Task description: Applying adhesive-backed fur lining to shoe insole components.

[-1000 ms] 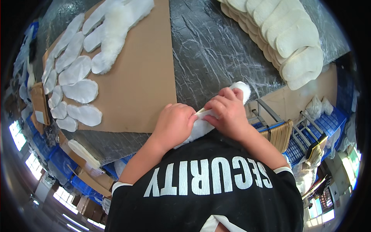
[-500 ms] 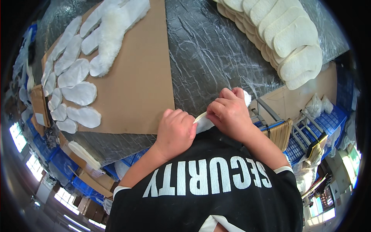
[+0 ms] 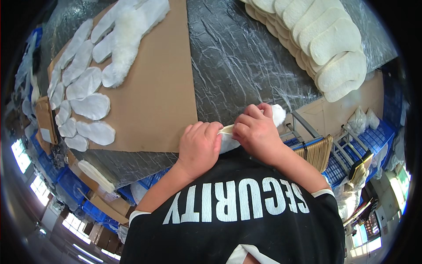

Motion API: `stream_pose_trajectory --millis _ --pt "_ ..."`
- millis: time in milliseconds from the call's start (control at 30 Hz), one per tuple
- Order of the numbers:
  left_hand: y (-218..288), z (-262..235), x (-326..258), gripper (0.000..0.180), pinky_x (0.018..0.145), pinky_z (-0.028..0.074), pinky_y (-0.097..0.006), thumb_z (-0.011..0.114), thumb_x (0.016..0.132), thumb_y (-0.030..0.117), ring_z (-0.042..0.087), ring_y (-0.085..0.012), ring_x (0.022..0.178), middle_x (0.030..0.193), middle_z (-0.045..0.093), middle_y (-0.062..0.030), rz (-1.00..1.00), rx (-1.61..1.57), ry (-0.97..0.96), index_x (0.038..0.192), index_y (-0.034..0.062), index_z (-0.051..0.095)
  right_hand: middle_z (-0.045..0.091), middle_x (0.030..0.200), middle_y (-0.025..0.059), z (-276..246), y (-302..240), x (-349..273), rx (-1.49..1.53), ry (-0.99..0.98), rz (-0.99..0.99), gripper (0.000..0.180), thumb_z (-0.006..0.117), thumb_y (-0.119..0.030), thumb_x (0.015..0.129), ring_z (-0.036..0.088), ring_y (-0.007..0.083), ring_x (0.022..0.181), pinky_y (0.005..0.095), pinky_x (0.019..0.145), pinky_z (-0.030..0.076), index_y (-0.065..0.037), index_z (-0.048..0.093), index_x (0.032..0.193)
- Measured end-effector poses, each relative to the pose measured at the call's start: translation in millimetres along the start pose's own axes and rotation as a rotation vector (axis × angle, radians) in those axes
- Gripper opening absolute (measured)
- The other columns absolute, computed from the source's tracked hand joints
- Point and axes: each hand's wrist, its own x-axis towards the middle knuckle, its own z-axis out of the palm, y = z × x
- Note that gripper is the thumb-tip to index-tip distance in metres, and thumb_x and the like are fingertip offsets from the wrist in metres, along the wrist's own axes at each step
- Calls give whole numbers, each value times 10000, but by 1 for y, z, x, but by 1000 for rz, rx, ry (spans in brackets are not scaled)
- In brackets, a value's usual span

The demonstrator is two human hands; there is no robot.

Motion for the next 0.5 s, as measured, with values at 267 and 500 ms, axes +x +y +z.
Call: stream_pose_trajectory --millis 267,500 --pt "-2 15 -5 291 693 466 -416 667 770 50 585 -314 741 809 612 -116 15 62 58 1054 11 615 619 695 -9 -3 -7 5 1 -77 150 149 718 -192 721 543 204 904 537 912 345 -113 597 753" --pt "-1 16 -6 336 697 464 -415 667 800 70 568 -318 740 810 592 -138 47 57 72 1113 -37 607 614 651 -1 1 -3 4 -13 17 185 130 756 -170 683 534 210 834 486 878 344 -118 637 697"
